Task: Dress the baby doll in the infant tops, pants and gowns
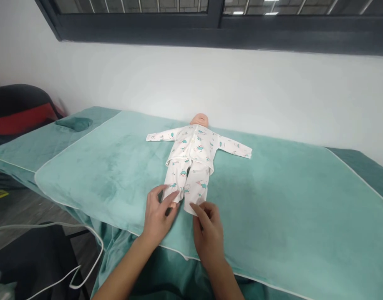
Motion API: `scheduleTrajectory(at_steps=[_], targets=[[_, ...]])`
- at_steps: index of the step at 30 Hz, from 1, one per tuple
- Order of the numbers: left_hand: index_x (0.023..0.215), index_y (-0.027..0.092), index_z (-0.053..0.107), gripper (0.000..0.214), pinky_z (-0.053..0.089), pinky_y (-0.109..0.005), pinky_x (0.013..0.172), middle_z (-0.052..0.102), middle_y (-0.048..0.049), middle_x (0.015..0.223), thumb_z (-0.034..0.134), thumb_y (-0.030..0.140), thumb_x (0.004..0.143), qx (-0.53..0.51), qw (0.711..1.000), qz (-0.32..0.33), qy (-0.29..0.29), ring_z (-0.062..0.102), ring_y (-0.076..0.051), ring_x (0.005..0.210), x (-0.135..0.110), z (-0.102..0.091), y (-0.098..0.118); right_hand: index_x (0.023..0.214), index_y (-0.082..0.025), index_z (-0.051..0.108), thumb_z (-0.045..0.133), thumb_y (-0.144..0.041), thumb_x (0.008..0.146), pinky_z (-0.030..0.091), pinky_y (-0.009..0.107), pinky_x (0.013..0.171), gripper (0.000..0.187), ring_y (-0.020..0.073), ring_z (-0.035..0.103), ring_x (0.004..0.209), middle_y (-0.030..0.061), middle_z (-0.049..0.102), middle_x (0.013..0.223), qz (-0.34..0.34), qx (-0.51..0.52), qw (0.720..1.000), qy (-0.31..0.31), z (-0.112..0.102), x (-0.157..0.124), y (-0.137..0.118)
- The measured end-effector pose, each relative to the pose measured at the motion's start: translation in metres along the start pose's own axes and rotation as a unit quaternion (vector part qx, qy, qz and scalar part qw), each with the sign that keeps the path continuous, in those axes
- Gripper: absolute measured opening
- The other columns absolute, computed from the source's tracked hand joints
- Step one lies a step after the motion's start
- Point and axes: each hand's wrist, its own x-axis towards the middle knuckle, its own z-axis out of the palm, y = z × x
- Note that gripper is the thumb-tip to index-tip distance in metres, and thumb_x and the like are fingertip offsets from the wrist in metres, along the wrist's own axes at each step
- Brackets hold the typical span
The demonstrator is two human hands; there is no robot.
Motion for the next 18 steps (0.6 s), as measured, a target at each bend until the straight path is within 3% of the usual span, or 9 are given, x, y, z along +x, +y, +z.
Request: scheduleTrajectory(at_steps=[4, 8, 11, 15, 18], targets=[[0.101, 0.025, 0.065, 0.017, 0.047, -0.047, 0.095, 0.051, -0.0112, 0.125, 0.059, 0.017, 0.087, -0.009, 1.0, -0.007, -0.008, 0.049, -0.027, 0.117, 0.007, -0.002, 0.005, 0.113, -0.028, 0.061, 0.049, -0.012, 0.093, 0.053, 0.032, 0.069, 0.029, 0.018, 0.062, 0.084, 0.006, 0.057, 0.096, -0.005, 0.016, 1.0, -0.018, -0.011, 0.004, -0.004], [0.091, 0.023, 0.063, 0.008, 0.049, -0.042, 0.09, 0.057, -0.0093, 0.113, 0.057, 0.017, 0.089, -0.033, 0.999, -0.007, 0.014, 0.054, -0.024, 0.109, 0.009, -0.004, 0.01, 0.108, -0.026, 0.061, 0.052, -0.011, 0.092, 0.051, 0.032, 0.068, 0.024, 0.0182, 0.06, 0.084, 0.0059, 0.059, 0.093, -0.002, 0.004, 1.0, -0.003, -0.026, 0.007, -0.01], [0.102, 0.024, 0.062, 0.015, 0.051, -0.041, 0.086, 0.059, -0.0092, 0.106, 0.058, 0.019, 0.088, -0.037, 0.999, -0.02, 0.006, 0.057, -0.024, 0.102, 0.006, -0.007, 0.014, 0.106, -0.025, 0.061, 0.053, -0.011, 0.092, 0.051, 0.032, 0.069, 0.022, 0.0188, 0.06, 0.085, 0.0063, 0.061, 0.094, -0.007, -0.01, 1.0, -0.019, -0.028, 0.003, -0.01], [0.115, 0.025, 0.059, 0.027, 0.052, -0.043, 0.085, 0.058, -0.0105, 0.106, 0.059, 0.022, 0.088, -0.027, 0.998, -0.052, -0.007, 0.057, -0.025, 0.1, 0.0, -0.012, 0.013, 0.098, -0.025, 0.06, 0.055, -0.014, 0.092, 0.051, 0.034, 0.07, 0.014, 0.0197, 0.06, 0.081, 0.0044, 0.064, 0.09, -0.024, -0.02, 0.996, -0.087, -0.024, -0.004, -0.005], [0.118, 0.026, 0.058, 0.03, 0.052, -0.042, 0.087, 0.056, -0.0103, 0.109, 0.056, 0.02, 0.089, -0.051, 0.996, -0.065, -0.026, 0.058, -0.025, 0.103, -0.004, -0.018, 0.008, 0.098, -0.025, 0.059, 0.059, -0.019, 0.09, 0.05, 0.036, 0.071, 0.01, 0.0208, 0.06, 0.082, 0.0045, 0.065, 0.089, -0.02, -0.028, 0.997, -0.072, -0.024, 0.0, -0.008]])
